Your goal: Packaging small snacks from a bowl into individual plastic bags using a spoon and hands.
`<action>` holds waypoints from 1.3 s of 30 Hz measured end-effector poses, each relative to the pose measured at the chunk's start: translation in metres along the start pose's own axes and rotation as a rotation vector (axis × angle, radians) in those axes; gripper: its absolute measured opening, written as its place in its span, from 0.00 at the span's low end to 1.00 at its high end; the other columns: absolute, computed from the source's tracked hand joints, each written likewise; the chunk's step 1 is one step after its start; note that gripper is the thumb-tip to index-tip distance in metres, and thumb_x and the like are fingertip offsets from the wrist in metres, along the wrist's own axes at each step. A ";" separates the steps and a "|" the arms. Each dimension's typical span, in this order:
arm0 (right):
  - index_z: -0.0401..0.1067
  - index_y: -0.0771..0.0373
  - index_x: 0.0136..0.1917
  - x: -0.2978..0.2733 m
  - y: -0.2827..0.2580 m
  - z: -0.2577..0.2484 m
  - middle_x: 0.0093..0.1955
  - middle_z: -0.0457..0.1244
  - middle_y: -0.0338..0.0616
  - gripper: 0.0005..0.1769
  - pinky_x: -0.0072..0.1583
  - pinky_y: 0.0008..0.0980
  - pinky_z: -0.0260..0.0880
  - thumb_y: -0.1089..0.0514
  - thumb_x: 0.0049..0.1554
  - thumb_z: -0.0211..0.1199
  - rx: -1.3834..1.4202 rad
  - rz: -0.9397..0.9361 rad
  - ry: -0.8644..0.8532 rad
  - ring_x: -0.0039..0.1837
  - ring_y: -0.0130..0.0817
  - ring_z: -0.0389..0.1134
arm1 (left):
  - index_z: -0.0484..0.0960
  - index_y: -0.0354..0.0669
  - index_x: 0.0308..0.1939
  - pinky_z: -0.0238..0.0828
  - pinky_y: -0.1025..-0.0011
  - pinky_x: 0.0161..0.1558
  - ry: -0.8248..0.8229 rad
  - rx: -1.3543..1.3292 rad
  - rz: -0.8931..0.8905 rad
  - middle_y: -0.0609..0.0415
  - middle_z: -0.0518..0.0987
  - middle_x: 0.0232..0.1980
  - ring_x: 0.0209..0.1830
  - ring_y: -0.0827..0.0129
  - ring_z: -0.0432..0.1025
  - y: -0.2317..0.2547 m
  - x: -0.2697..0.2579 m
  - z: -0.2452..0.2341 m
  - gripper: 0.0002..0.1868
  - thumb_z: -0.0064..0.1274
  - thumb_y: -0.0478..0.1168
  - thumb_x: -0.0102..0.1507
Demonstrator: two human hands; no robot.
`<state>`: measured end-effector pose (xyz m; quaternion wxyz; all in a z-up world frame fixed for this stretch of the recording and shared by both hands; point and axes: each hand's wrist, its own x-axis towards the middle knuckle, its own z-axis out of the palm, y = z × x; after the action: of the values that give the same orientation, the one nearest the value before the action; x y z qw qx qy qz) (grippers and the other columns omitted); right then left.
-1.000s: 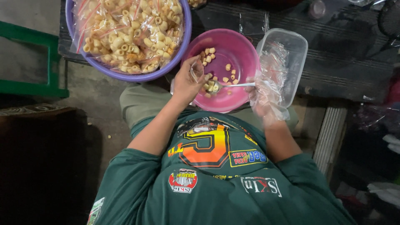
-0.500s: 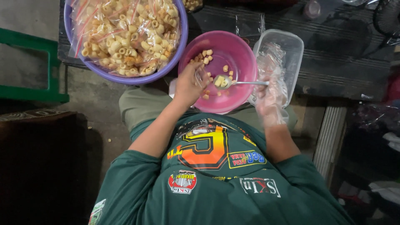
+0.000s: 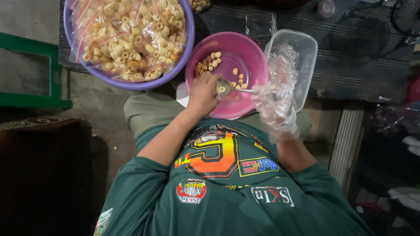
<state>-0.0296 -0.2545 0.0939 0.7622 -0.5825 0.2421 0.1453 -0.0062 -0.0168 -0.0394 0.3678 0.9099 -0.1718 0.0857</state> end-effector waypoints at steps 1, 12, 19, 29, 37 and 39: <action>0.64 0.61 0.36 -0.008 -0.001 0.006 0.35 0.63 0.47 0.12 0.30 0.19 0.64 0.65 0.62 0.60 -0.068 -0.236 -0.114 0.34 0.30 0.64 | 0.76 0.53 0.59 0.68 0.56 0.47 0.010 -0.007 0.002 0.54 0.74 0.43 0.46 0.55 0.74 0.000 0.000 0.001 0.39 0.64 0.35 0.42; 0.71 0.71 0.35 -0.006 -0.009 0.020 0.32 0.59 0.48 0.13 0.29 0.20 0.64 0.69 0.63 0.57 0.079 -0.537 0.372 0.31 0.27 0.61 | 0.69 0.41 0.67 0.79 0.68 0.52 0.121 -0.976 -0.434 0.49 0.78 0.51 0.49 0.61 0.79 0.018 0.006 -0.036 0.38 0.67 0.28 0.54; 0.76 0.66 0.36 0.009 0.045 -0.019 0.24 0.59 0.46 0.16 0.34 0.28 0.59 0.62 0.66 0.59 -0.689 -0.561 0.182 0.30 0.32 0.63 | 0.72 0.43 0.67 0.75 0.64 0.59 0.181 -0.956 -0.495 0.42 0.77 0.57 0.60 0.60 0.73 0.019 0.003 -0.054 0.40 0.74 0.33 0.53; 0.78 0.63 0.47 -0.004 0.036 0.012 0.38 0.71 0.52 0.09 0.33 0.23 0.70 0.55 0.61 0.64 -0.480 -0.221 0.184 0.31 0.27 0.69 | 0.75 0.47 0.66 0.70 0.68 0.62 0.216 -0.899 -0.448 0.47 0.80 0.54 0.59 0.67 0.71 0.011 0.004 -0.045 0.38 0.73 0.32 0.53; 0.75 0.69 0.51 0.040 0.094 -0.036 0.42 0.71 0.60 0.12 0.33 0.26 0.73 0.58 0.58 0.68 -0.352 0.024 0.069 0.30 0.33 0.71 | 0.72 0.43 0.66 0.84 0.70 0.54 0.220 -1.183 -0.542 0.52 0.76 0.48 0.49 0.68 0.77 0.022 0.008 -0.052 0.36 0.68 0.25 0.56; 0.73 0.66 0.51 0.058 0.108 -0.051 0.41 0.71 0.59 0.12 0.32 0.28 0.74 0.56 0.59 0.69 -0.294 0.065 0.047 0.29 0.34 0.72 | 0.73 0.44 0.65 0.84 0.70 0.53 0.216 -1.113 -0.543 0.52 0.76 0.47 0.48 0.70 0.76 0.027 0.009 -0.055 0.35 0.70 0.28 0.56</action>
<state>-0.0454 -0.2767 -0.0357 0.6580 -0.6828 0.2545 0.1900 -0.0098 0.0008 0.0195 0.8103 0.5794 0.0847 -0.0218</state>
